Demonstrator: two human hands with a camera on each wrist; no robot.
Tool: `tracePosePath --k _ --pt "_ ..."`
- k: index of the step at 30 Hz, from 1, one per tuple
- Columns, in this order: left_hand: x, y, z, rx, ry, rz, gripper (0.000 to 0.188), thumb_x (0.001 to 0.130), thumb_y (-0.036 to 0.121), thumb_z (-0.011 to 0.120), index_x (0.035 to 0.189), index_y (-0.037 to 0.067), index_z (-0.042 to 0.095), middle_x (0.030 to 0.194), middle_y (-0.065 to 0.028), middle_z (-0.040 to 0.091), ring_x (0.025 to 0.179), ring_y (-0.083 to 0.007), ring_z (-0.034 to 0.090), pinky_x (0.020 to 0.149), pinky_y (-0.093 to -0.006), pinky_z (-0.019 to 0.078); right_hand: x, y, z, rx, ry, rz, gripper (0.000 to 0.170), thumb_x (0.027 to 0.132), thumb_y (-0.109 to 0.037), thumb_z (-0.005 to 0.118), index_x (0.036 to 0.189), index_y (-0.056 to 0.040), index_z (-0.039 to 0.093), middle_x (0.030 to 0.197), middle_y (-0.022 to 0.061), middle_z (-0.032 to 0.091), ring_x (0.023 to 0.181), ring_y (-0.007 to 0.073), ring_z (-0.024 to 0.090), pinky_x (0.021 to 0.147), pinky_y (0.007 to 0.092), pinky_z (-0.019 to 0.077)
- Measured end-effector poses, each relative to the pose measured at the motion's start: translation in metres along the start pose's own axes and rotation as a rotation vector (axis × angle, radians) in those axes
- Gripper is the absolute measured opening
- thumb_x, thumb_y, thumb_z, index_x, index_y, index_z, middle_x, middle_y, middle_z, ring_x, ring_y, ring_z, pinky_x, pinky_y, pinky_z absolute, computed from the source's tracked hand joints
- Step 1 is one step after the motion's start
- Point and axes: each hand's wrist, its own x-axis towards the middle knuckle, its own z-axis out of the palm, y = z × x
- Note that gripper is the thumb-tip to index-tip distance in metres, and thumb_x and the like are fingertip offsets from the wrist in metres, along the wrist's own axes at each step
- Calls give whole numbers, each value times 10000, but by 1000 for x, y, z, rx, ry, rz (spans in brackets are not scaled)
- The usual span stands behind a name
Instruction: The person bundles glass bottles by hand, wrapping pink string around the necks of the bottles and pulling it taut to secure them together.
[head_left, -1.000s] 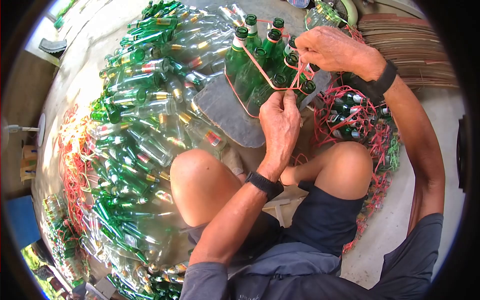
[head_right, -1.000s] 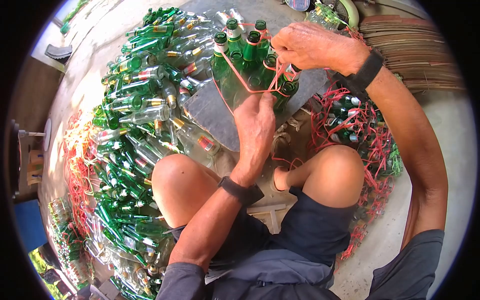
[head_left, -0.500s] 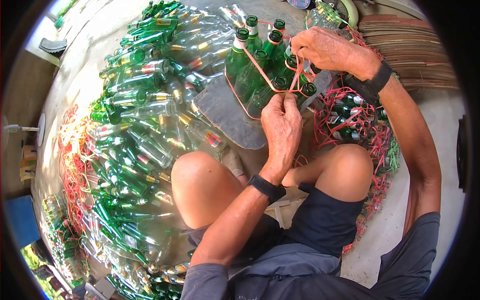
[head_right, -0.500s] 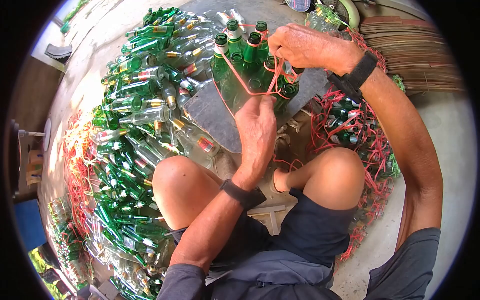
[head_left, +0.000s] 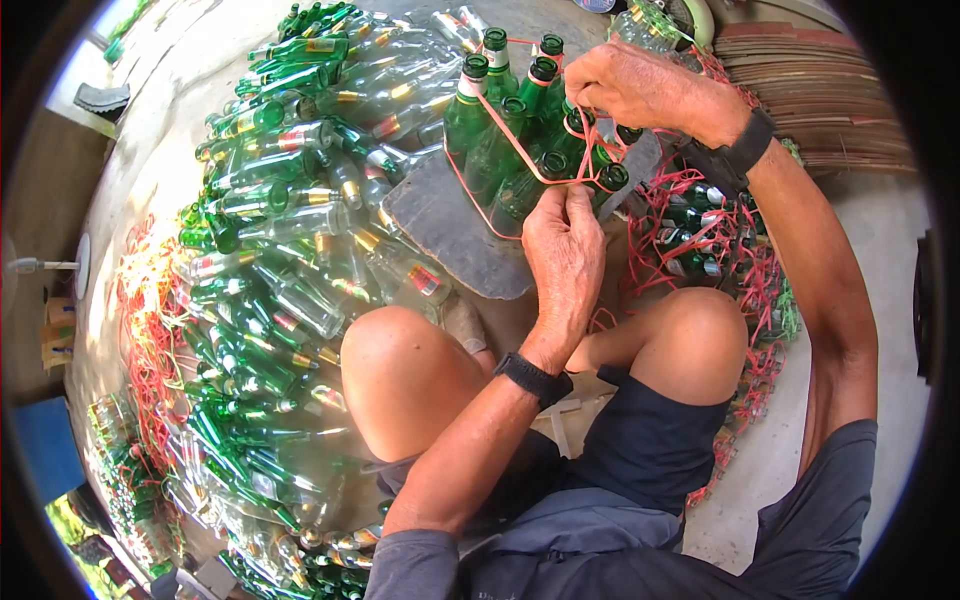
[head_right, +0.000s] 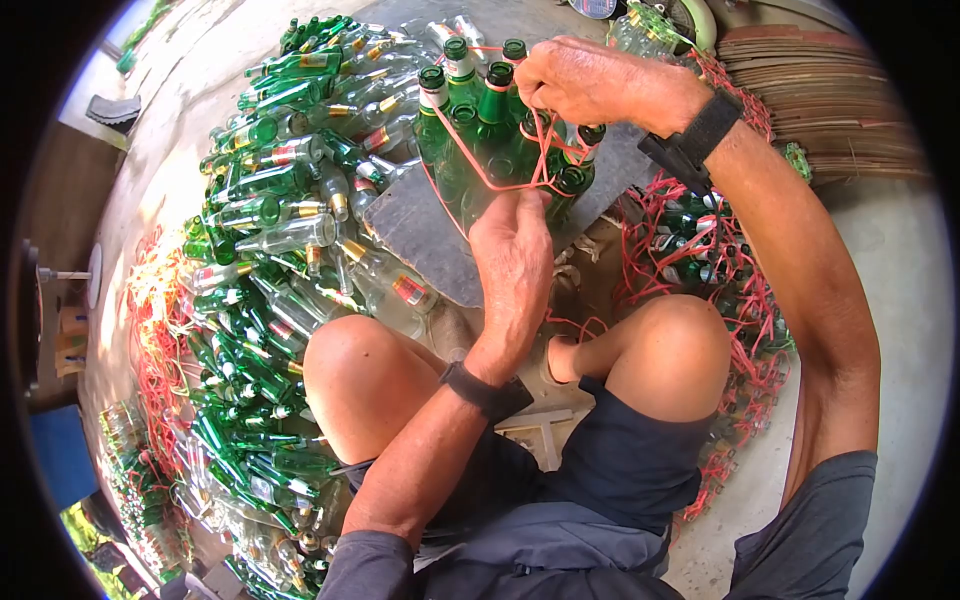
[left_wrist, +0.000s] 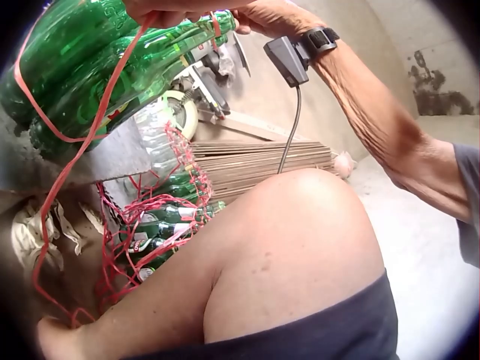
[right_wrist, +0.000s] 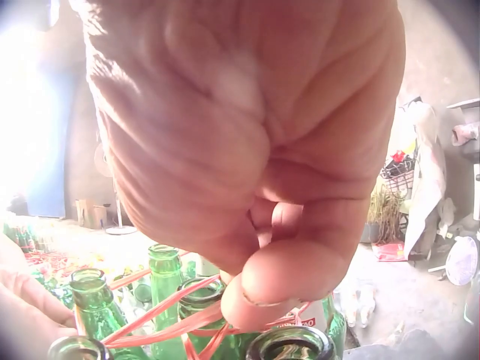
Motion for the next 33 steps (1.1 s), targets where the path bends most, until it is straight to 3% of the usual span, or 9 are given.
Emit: tracePosePath --k 2,4,14,17,19,22,26,28,33 --pt "-1 5 -1 7 -8 -1 250 1089 144 570 1028 -75 674 709 -100 569 685 -127 473 642 -374 464 0 -1 0 -44 40 -30 157 947 -122 601 898 19 650 765 184 633 689 362 594 677 475 495" --pt "-1 10 -2 -4 -46 -130 275 1080 154 565 1058 -90 691 888 -46 654 828 -127 531 764 -322 475 3 -10 -6 -4 -45 63 156 932 -115 603 877 24 649 765 184 635 712 369 612 693 475 501" --pt "-3 12 1 -96 -35 -157 262 1070 169 580 1000 -57 691 839 -11 607 757 -86 476 675 -295 420 19 -4 -1 89 -137 159 141 906 -93 626 904 31 693 787 209 667 750 394 656 687 485 523" --pt "-3 15 0 -54 -37 -177 263 1063 175 583 977 -49 691 801 2 589 725 -84 461 643 -298 402 24 -5 2 48 -182 153 145 911 -75 623 940 26 723 759 184 681 642 362 671 617 461 543" --pt "-3 11 -1 -20 -20 -145 264 1055 176 582 966 -47 693 759 11 568 682 -80 446 606 -302 385 24 -15 -6 86 -260 293 161 927 -60 606 968 11 745 680 153 671 491 287 649 494 425 529" --pt "-1 10 -4 6 -27 -163 263 1048 178 586 953 -42 696 727 21 549 646 -73 434 574 -304 364 23 -25 -17 107 -285 288 179 939 -66 602 991 10 756 622 126 660 415 206 618 423 381 511" --pt "2 1 -6 24 -24 -160 249 1030 172 593 940 -33 701 699 32 532 619 -65 425 552 -299 341 33 -21 -19 151 -366 318 192 936 -84 619 1013 16 765 563 109 638 428 191 628 405 362 497" --pt "3 1 -7 37 -21 -159 252 1032 111 569 888 -65 678 646 -19 544 614 -96 499 561 -333 418 37 -18 -18 100 -413 301 211 927 -101 637 1034 18 775 556 105 642 437 187 637 413 349 502" --pt "3 12 -13 29 -26 -167 252 1017 101 566 867 -63 685 639 15 532 593 -71 459 537 -315 380 42 -14 -16 122 -469 320 231 919 -104 635 1055 9 783 550 99 638 452 186 652 424 349 505"
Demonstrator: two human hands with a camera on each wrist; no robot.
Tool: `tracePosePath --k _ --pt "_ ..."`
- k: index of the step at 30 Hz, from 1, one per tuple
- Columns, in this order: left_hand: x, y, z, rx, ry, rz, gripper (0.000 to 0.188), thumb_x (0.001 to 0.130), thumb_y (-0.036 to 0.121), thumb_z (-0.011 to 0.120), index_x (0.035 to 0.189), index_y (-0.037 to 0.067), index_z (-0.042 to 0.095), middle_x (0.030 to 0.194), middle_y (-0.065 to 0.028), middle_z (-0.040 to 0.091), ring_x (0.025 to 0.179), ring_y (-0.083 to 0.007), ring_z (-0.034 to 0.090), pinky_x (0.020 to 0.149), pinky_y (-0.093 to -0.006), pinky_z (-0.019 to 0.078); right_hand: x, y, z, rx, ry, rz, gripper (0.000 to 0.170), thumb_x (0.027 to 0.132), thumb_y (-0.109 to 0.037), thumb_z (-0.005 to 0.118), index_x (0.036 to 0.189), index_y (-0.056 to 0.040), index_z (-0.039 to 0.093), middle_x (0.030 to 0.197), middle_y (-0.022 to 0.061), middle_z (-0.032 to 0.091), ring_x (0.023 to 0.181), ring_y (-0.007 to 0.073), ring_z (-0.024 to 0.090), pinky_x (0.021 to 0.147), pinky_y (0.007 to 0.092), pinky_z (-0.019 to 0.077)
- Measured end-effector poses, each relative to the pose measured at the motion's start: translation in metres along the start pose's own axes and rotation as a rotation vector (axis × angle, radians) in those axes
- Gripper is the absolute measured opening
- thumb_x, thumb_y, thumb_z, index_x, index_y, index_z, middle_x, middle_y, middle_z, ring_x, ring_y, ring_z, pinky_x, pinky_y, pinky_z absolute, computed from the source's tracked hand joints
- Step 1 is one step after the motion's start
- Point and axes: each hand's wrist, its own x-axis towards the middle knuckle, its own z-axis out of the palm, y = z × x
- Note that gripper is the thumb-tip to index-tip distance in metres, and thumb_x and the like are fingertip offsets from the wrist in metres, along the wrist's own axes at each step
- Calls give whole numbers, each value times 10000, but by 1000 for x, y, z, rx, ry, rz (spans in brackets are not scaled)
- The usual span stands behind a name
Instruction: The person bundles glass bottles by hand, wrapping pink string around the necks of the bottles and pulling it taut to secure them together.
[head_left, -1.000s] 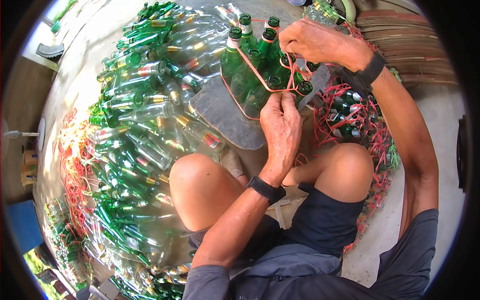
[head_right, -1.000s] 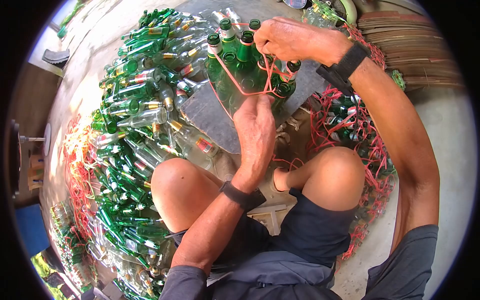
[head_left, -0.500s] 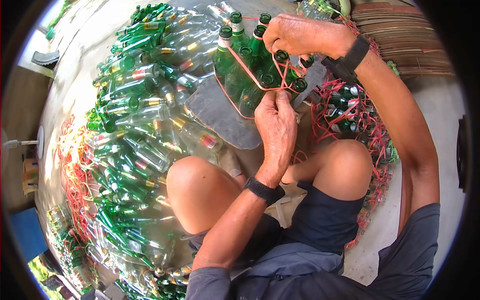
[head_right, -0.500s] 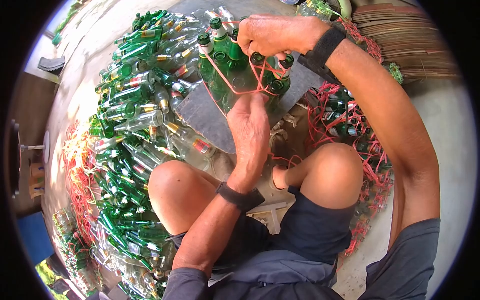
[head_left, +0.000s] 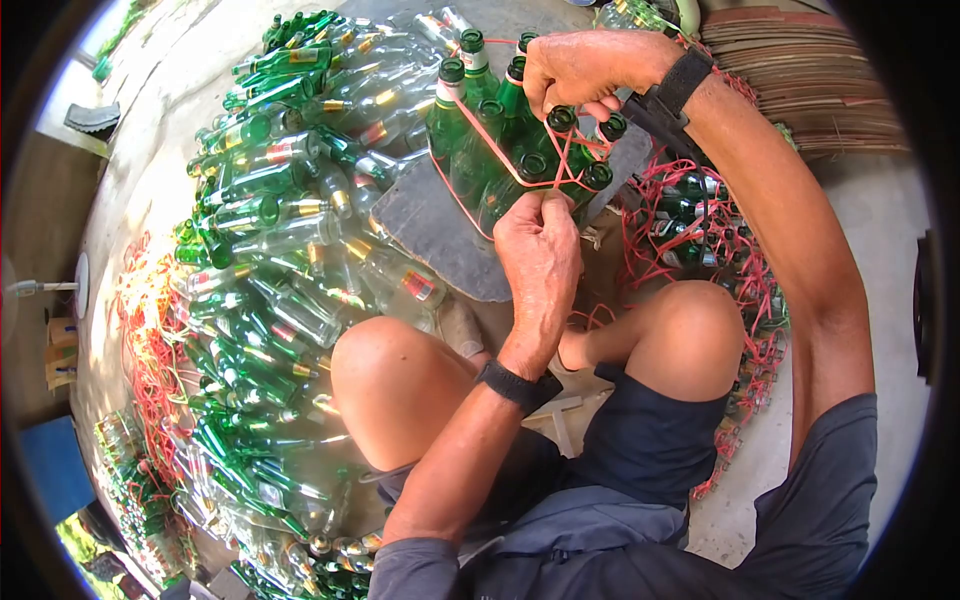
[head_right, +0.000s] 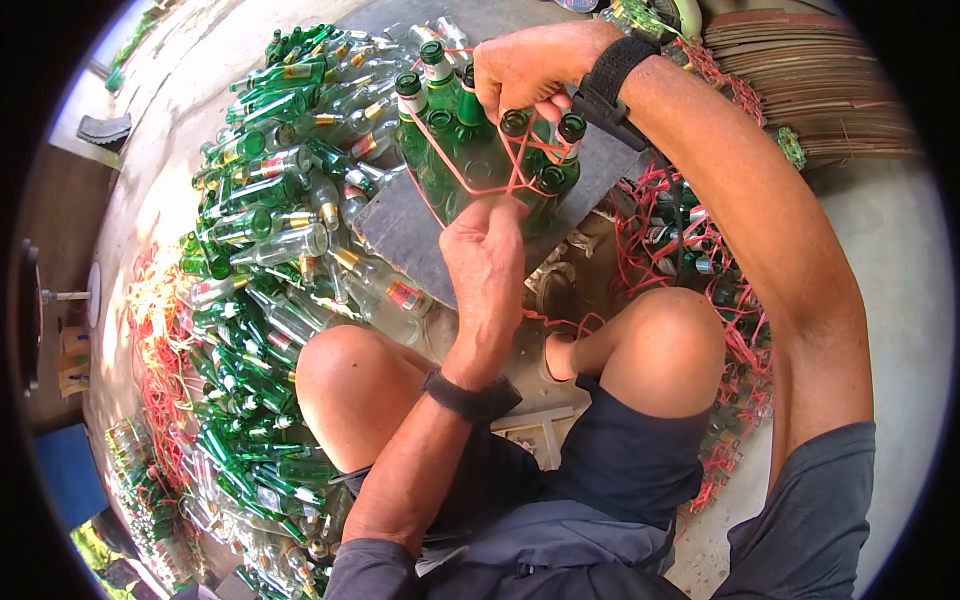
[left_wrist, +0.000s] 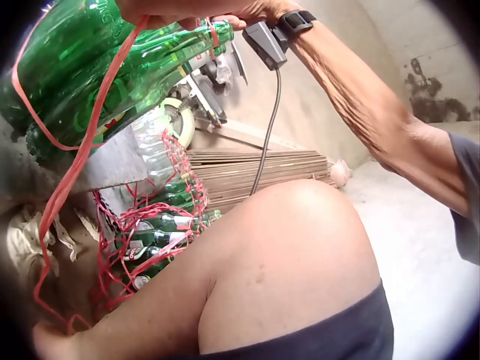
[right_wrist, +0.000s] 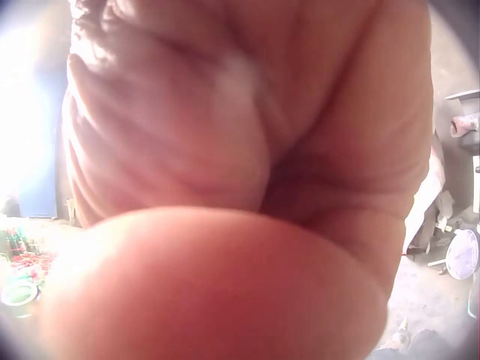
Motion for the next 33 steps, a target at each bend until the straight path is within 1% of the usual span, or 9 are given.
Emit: tracePosePath --k 8,11,13,14,15,17,18,21,33 --pt "1 -1 -13 -32 -22 -30 264 1005 106 566 820 -49 671 649 57 494 593 -40 401 517 -296 322 -3 18 18 106 66 -63 260 904 -8 586 1077 19 778 760 128 738 475 187 660 493 350 518" --pt "1 0 -17 -27 -17 -16 271 1001 110 566 805 -52 661 654 63 493 594 -43 401 519 -296 314 -17 17 32 114 185 -76 233 918 -24 620 1094 25 763 865 148 761 621 269 723 608 381 567" --pt "2 0 -19 2 -25 -6 275 1000 114 570 805 -53 667 661 65 505 597 -45 408 526 -292 324 -24 25 51 -107 720 -416 224 925 -61 666 1115 25 744 971 162 760 853 352 737 770 428 590" --pt "2 -2 -19 2 -25 -4 275 1000 114 570 805 -53 667 661 65 505 597 -45 408 526 -292 324 -37 24 58 -85 749 -319 296 902 -137 736 1156 15 724 1080 180 718 1014 387 698 915 460 568" --pt "4 -6 -19 -11 -16 5 266 997 110 578 815 -53 684 666 63 516 600 -45 417 529 -289 330 -52 9 64 -85 751 -318 296 902 -137 736 1156 15 724 1080 180 718 1014 387 698 915 460 568" --pt "9 -14 -19 -22 -9 18 258 994 105 586 826 -54 701 671 62 527 604 -45 425 532 -287 336 -81 -19 78 -51 806 -101 347 872 -232 759 1109 18 721 1090 208 713 1022 431 700 905 503 566" --pt "11 -18 -19 -60 -6 22 254 998 110 604 842 -55 718 674 61 539 609 -44 432 535 -285 343 -86 -27 88 7 784 -59 496 825 -306 809 1172 29 693 1157 211 666 1065 421 687 918 499 570" --pt "10 -16 -19 -107 -8 20 253 1009 121 636 867 -56 746 677 59 557 618 -42 445 540 -283 358 -79 -30 118 -85 946 -90 578 829 -259 829 1302 2 622 1198 207 665 1094 428 683 930 512 574" --pt "14 -8 -39 126 -29 162 264 1019 126 659 876 -81 739 681 54 570 647 -41 474 554 -286 403 -68 -40 133 117 981 55 483 849 -191 774 1276 -40 607 1306 173 670 1076 453 697 901 545 574"
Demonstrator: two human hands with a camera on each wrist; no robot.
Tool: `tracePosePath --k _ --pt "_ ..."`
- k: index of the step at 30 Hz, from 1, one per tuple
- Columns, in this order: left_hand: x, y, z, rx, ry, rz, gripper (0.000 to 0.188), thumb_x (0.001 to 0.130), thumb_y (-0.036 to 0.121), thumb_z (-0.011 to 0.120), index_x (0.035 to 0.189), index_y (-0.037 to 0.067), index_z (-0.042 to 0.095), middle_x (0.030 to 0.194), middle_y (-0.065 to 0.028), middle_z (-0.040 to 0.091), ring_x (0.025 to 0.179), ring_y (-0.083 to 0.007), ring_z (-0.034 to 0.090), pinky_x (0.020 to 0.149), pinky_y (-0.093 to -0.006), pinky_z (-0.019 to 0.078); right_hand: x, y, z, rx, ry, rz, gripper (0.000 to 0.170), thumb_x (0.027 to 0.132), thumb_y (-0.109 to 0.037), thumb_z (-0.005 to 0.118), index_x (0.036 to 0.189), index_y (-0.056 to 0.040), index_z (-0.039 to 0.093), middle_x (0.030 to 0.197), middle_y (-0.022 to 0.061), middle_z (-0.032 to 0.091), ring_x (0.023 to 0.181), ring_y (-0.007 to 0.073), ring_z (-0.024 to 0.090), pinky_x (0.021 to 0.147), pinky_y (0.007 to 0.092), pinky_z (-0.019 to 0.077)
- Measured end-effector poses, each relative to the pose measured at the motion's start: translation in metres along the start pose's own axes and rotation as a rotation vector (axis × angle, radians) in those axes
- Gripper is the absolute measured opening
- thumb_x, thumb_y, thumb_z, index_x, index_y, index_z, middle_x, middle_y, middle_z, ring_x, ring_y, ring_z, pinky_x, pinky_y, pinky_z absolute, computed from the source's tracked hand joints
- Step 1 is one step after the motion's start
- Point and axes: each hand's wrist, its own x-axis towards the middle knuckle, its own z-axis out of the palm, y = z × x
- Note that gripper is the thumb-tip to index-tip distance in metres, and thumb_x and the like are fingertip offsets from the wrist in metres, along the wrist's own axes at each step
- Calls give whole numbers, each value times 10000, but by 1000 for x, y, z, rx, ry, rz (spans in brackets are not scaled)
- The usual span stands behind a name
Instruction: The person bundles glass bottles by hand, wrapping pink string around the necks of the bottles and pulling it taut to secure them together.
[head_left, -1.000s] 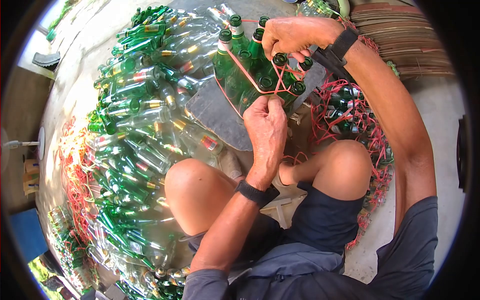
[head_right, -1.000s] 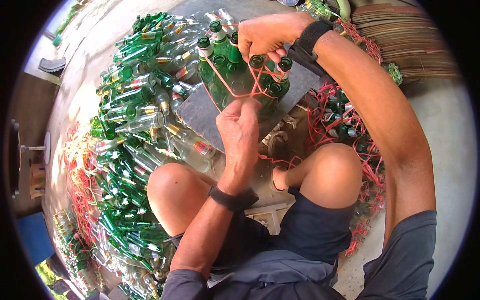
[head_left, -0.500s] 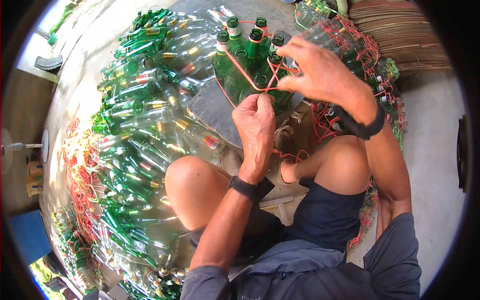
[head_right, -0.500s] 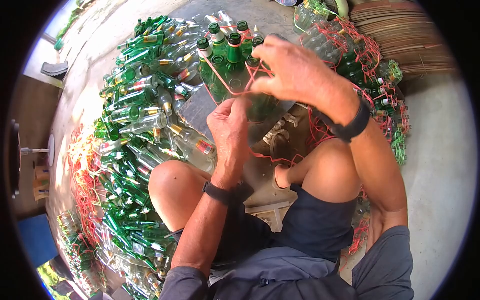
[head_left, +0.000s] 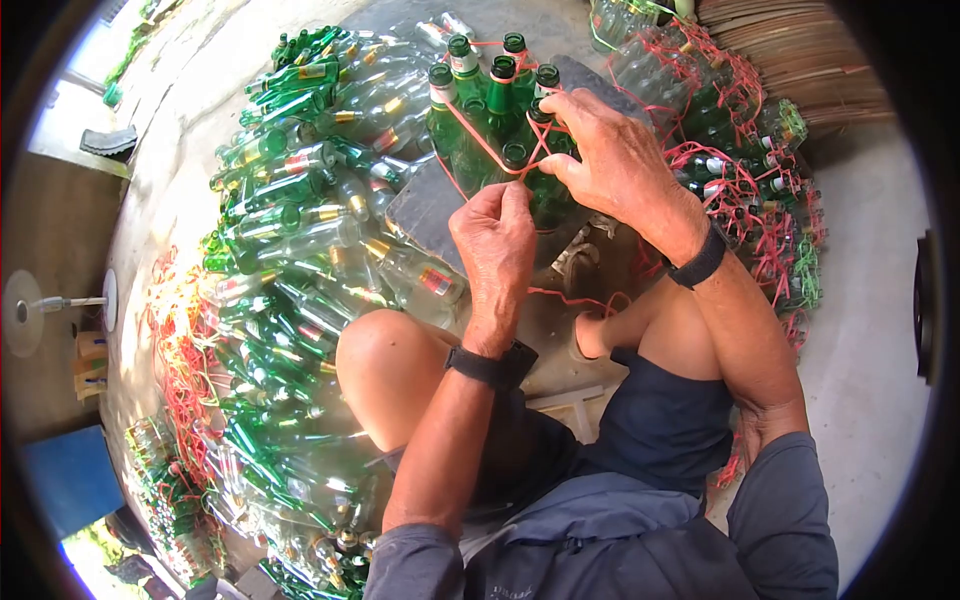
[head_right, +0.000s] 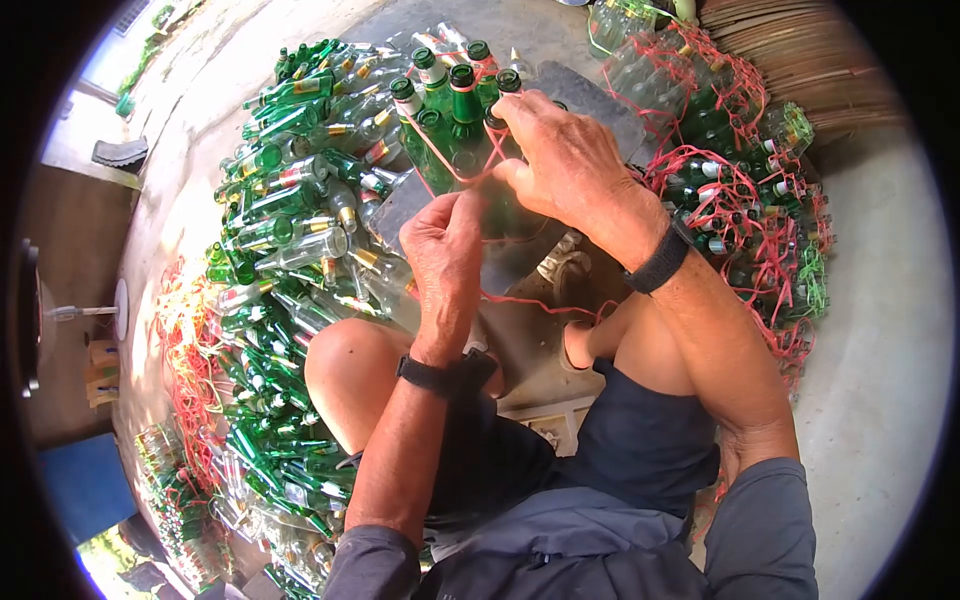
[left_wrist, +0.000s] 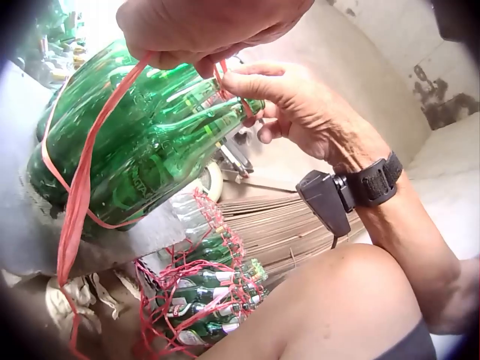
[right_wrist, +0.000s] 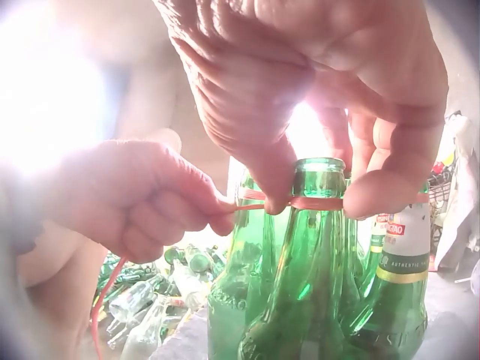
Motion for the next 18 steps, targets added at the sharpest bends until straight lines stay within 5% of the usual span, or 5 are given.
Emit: tracePosePath --k 8,11,18 --pt "0 7 -9 84 -48 9 239 1015 152 697 960 -59 793 741 83 614 658 -16 474 558 -239 372 -3 0 6 27 23 55 453 856 -161 737 1278 -57 610 1308 161 667 1083 442 698 896 546 576" --pt "3 10 -13 245 -57 154 254 1023 156 689 953 -71 777 717 78 600 653 -24 474 559 -248 387 -5 4 11 48 64 36 458 857 -140 734 1289 -57 607 1303 161 662 1094 438 694 899 548 574" --pt "19 40 -21 628 -102 400 217 983 152 708 915 -48 755 593 -66 567 569 -95 517 562 -317 451 -7 7 15 115 86 1 461 852 -103 745 1290 -55 608 1265 166 664 1071 448 697 895 542 579"
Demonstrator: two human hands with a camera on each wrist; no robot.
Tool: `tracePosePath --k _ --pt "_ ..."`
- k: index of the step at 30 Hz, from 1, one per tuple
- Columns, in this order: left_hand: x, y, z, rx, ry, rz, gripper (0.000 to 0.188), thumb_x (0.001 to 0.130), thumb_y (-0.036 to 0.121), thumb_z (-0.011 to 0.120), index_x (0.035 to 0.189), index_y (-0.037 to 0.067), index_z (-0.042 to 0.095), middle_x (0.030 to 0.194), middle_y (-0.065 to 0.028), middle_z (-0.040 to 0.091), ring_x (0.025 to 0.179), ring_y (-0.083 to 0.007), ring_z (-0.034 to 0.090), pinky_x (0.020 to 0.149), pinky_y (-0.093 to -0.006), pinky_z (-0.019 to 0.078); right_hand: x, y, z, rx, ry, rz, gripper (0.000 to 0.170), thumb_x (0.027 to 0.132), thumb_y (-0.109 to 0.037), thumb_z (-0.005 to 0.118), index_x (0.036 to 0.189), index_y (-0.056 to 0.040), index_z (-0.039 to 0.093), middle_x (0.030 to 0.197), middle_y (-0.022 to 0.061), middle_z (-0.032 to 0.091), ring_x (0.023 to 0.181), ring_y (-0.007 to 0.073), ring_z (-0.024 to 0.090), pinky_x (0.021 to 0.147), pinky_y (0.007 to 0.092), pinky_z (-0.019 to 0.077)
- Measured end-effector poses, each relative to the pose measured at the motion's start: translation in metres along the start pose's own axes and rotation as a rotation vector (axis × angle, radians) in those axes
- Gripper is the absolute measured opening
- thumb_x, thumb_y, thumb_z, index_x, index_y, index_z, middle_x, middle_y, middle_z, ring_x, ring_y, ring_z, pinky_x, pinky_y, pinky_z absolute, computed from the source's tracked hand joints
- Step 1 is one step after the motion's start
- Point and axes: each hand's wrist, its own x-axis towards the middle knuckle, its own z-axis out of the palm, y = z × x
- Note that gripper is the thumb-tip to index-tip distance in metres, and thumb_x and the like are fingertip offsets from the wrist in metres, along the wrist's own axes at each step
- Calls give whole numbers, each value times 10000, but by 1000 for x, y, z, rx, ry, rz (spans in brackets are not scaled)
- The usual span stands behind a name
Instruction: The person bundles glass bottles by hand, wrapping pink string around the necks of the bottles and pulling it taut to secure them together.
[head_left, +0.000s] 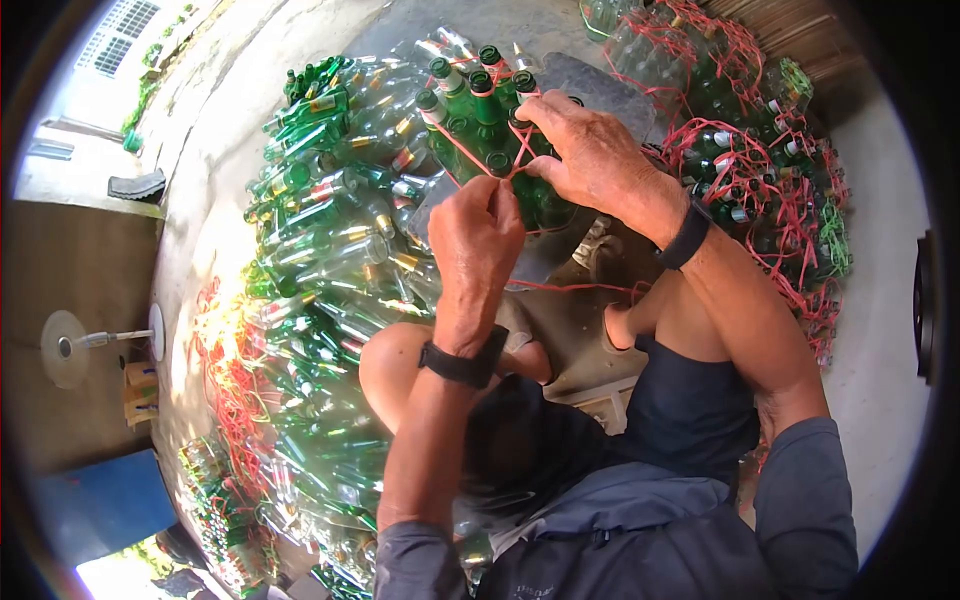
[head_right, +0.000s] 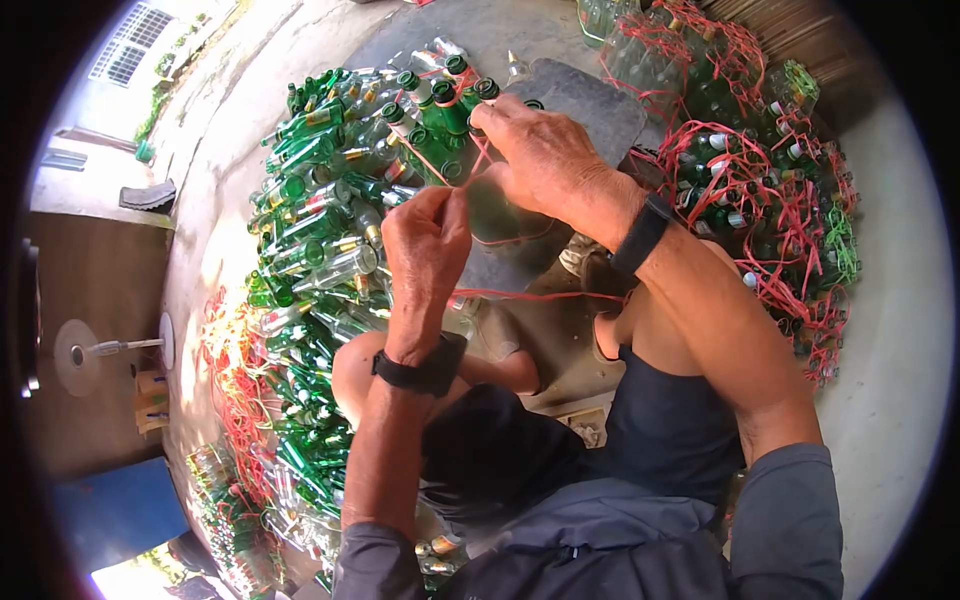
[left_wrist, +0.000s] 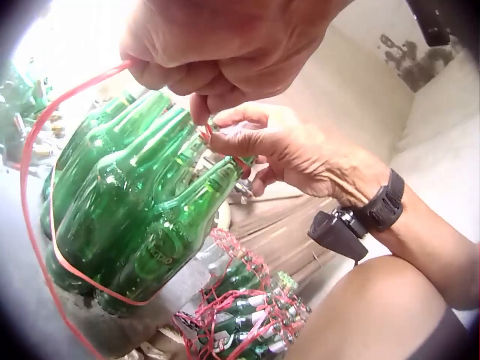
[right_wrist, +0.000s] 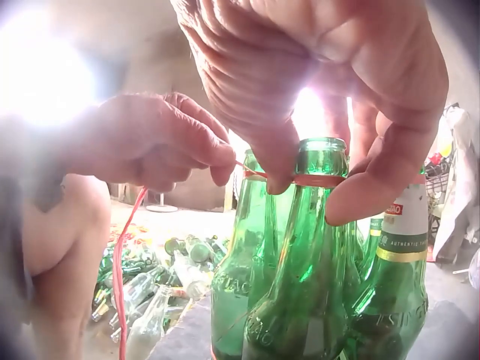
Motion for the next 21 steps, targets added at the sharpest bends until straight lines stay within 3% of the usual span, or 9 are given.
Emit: tracePosePath --k 2,3,10,14,16,18,19,20,21 --pt "10 3 -9 216 -78 160 181 948 129 705 862 -26 742 622 -174 612 518 -251 596 574 -372 491 0 -1 -2 11 -20 17 484 847 -109 779 1291 -56 596 1263 173 657 1088 447 685 909 527 569" --pt "16 9 -13 272 -109 197 152 918 115 695 824 3 736 693 -228 639 597 -402 650 601 -429 528 1 -2 -3 16 -50 28 509 841 -115 813 1292 -57 585 1260 179 649 1106 446 674 924 511 560" --pt "59 24 -21 413 -251 474 168 909 169 693 799 54 744 689 -215 652 675 -430 683 628 -473 554 5 -2 -4 28 -79 35 486 813 -129 807 1245 -56 596 1225 150 643 1087 422 680 919 506 571" --pt "78 20 -21 429 -327 437 161 912 158 689 804 57 752 735 -185 708 693 -403 710 654 -457 573 6 -3 -5 4 -100 54 502 804 -130 805 1255 -52 599 1216 144 637 1070 417 686 898 507 582" --pt "81 15 -17 401 -302 448 156 862 154 678 734 74 716 702 -210 675 680 -432 695 629 -488 563 5 -4 -6 0 -116 57 508 808 -129 801 1266 -49 596 1208 147 634 1063 419 688 889 507 585" --pt "95 10 -19 262 -419 300 137 857 137 668 758 73 738 707 -212 671 671 -429 682 623 -465 557 5 -6 -6 -13 -102 45 520 817 -128 794 1287 -46 589 1199 152 631 1054 424 690 876 511 585" --pt "100 4 -18 228 -424 311 134 864 114 675 811 46 778 689 -182 691 599 -325 689 607 -421 540 5 -6 -6 -11 -104 47 520 817 -128 794 1287 -46 589 1199 152 631 1054 424 690 876 511 585" --pt "102 -1 -18 229 -426 308 134 864 114 675 811 46 778 689 -182 691 599 -325 689 607 -421 540 4 -6 -5 -20 -71 31 446 834 -143 791 1231 -59 607 1166 152 650 1034 406 711 875 509 593" --pt "103 0 -20 143 -489 188 134 869 108 686 845 29 792 687 -159 702 594 -251 673 606 -400 534 4 -6 -4 -27 -38 14 373 851 -158 787 1175 -71 625 1133 152 669 1015 388 732 873 508 601"
